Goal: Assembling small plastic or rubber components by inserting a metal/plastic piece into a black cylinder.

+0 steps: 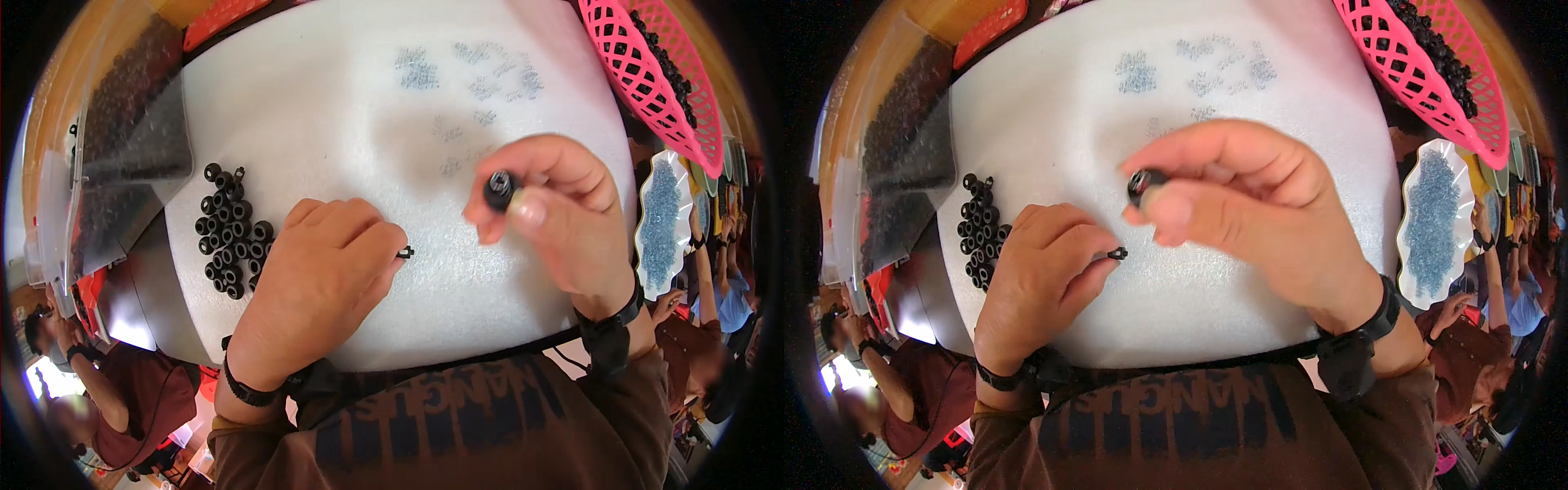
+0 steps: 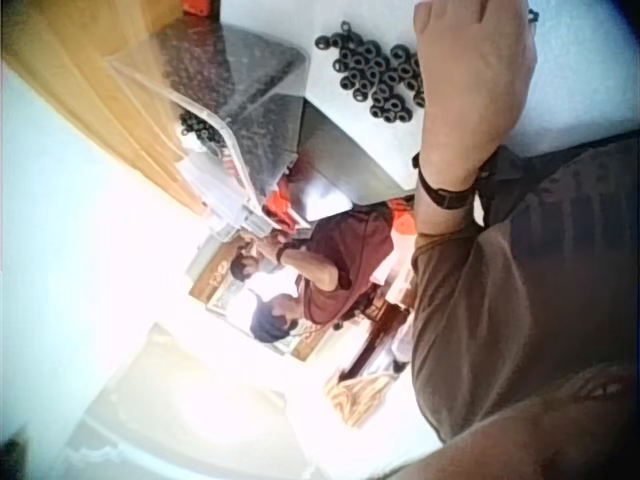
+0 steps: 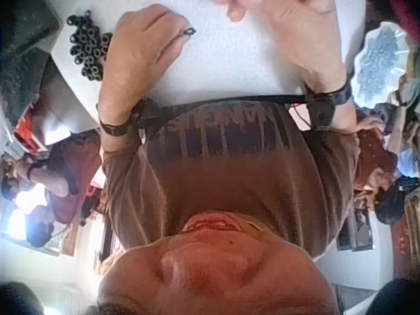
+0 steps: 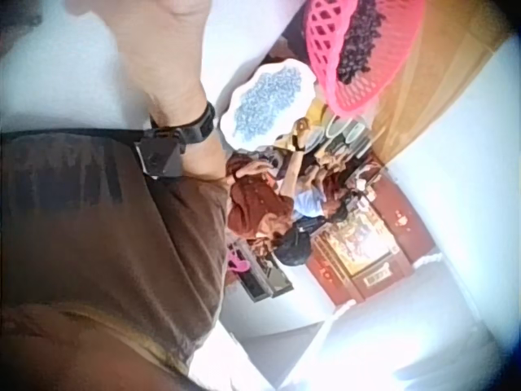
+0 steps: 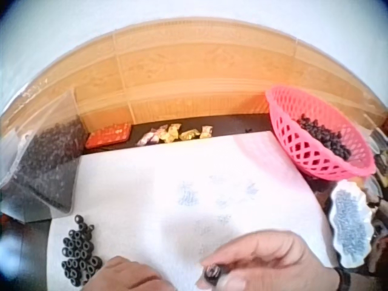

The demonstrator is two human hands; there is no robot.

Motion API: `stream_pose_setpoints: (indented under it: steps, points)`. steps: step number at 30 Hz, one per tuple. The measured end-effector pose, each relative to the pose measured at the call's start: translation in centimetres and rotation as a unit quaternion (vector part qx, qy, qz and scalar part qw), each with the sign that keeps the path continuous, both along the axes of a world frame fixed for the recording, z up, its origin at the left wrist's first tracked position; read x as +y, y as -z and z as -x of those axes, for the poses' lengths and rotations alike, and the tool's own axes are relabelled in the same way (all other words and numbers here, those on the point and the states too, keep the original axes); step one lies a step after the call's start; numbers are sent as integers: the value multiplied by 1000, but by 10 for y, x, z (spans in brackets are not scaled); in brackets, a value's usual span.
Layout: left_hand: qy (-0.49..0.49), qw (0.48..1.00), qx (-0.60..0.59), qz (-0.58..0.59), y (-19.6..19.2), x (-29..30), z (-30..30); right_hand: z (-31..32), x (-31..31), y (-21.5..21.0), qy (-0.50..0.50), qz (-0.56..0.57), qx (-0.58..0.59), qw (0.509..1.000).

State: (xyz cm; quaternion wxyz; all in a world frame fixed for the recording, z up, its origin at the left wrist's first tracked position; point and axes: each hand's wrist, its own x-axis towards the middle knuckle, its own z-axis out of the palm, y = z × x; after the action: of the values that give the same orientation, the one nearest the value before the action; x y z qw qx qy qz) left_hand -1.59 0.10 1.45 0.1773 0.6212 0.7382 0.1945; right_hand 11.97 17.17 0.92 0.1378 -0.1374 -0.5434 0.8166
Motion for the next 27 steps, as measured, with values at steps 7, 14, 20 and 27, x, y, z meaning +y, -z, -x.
stream_pose_setpoints:
  steps: [7, 14, 20, 27]
  points:
    - [-117, 923, -319, -184, 0, -3, -5, -3, -7, -3, -84, 43, -16, 995]
    - [-129, 870, -435, -193, -6, -5, -7, -5, -11, 1, -115, -40, 1, 993]
    - [-134, 878, -417, -193, -7, -4, -7, -4, -12, 0, -118, -40, -12, 992]
    - [-136, 886, -395, -202, -5, -4, -9, -4, -12, 0, -125, -50, -9, 991]
